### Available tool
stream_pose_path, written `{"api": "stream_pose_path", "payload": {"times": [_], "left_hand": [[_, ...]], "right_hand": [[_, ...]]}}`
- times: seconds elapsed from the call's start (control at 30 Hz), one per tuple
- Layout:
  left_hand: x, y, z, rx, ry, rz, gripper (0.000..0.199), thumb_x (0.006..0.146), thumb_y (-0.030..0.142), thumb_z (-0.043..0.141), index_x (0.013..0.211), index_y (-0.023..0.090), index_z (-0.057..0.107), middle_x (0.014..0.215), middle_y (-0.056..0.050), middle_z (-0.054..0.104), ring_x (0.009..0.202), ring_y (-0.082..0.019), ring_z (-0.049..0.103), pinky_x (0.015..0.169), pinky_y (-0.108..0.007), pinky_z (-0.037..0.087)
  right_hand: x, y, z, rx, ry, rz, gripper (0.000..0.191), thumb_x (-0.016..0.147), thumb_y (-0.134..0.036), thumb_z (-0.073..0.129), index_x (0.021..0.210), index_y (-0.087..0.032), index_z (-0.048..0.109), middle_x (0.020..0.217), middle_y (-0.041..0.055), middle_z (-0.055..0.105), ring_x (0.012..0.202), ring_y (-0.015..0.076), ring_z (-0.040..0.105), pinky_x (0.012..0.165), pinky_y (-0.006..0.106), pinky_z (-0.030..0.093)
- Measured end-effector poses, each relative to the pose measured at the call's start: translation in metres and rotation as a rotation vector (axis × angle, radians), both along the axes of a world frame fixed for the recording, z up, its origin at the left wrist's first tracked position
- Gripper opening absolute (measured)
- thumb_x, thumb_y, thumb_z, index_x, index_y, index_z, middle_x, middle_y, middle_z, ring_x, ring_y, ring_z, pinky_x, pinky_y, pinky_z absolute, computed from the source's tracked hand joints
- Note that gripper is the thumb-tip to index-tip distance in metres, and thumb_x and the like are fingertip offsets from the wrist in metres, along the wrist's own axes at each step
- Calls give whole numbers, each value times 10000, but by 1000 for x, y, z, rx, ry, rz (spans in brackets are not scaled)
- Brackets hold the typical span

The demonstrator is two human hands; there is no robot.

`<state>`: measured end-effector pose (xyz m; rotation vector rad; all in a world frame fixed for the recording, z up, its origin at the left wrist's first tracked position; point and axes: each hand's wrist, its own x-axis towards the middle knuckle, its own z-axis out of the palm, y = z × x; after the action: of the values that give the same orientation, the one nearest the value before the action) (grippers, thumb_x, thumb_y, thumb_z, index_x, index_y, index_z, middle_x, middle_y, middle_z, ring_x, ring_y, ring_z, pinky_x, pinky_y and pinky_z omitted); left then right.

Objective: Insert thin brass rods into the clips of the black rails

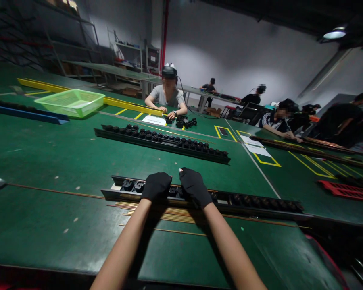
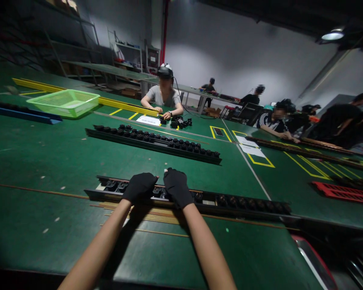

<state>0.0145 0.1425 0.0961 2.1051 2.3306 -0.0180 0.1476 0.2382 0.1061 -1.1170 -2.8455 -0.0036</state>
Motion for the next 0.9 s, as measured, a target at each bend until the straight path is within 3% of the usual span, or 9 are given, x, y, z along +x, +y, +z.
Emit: {"api": "stream_pose_path", "payload": {"times": [0.13, 0.33, 0.43, 0.5, 0.6, 0.67, 0.8, 0.9], "left_hand": [[1, 0, 1, 0, -1, 1, 394, 1021, 263, 340, 1114, 129, 699, 1033, -191, 719, 997, -338, 693, 752, -402, 514], [1, -1, 2, -5, 5, 2, 371, 1014, 265, 373, 1159, 144, 693, 1045, -183, 719, 996, -330, 692, 755, -393, 508], [1, -1, 1, -2, 8, 8, 390, 1022, 270, 352, 1151, 141, 696, 1036, -182, 718, 990, -327, 690, 753, -388, 499], [1, -1, 0, 4, 2, 8, 395, 1022, 275, 349, 1144, 137, 698, 1033, -185, 716, 983, -330, 688, 744, -388, 491], [1, -1, 0, 24, -20, 6, 371, 1008, 274, 385, 1133, 127, 702, 1020, -194, 713, 967, -330, 685, 737, -384, 480], [1, -1, 0, 33, -32, 9, 354, 999, 262, 403, 1124, 124, 704, 1011, -194, 712, 957, -326, 684, 741, -381, 476], [1, -2, 0, 28, -42, 11, 374, 1010, 261, 370, 1119, 130, 703, 1005, -186, 710, 952, -323, 678, 736, -378, 465], [0, -1, -3, 29, -32, 9, 382, 1015, 280, 362, 1120, 135, 699, 1008, -183, 705, 952, -316, 674, 734, -370, 458]], "right_hand": [[5, 4, -5, 29, 73, -112, 426, 1063, -214, 279, 1136, -132, 691, 1110, 165, 736, 993, 211, 703, 856, 290, 493], [13, 3, -30, -91, -49, 46, 346, 1041, -186, 378, 1139, -125, 705, 1131, 148, 739, 1068, 208, 684, 926, 280, 472], [16, 5, -25, -99, -62, 108, 333, 1035, -171, 394, 1193, -135, 684, 1244, 140, 701, 1156, 201, 647, 970, 274, 445], [18, 7, -17, -74, -51, 105, 328, 1037, -185, 397, 1176, -139, 690, 1211, 139, 713, 1129, 204, 656, 949, 275, 447], [23, 9, -9, -16, 28, -54, 388, 1063, -240, 338, 1064, -143, 714, 1040, 132, 750, 953, 196, 696, 847, 266, 463], [28, 10, -9, 6, 59, -144, 416, 1068, -239, 313, 1039, -147, 718, 1027, 128, 750, 933, 190, 695, 841, 262, 460], [38, 10, -18, -51, -41, -37, 364, 1043, -184, 362, 1098, -144, 720, 1153, 141, 729, 1082, 208, 669, 934, 273, 441], [40, 12, -20, -75, -82, -12, 358, 1038, -178, 369, 1112, -131, 716, 1142, 152, 730, 1078, 218, 672, 910, 273, 449]]}}
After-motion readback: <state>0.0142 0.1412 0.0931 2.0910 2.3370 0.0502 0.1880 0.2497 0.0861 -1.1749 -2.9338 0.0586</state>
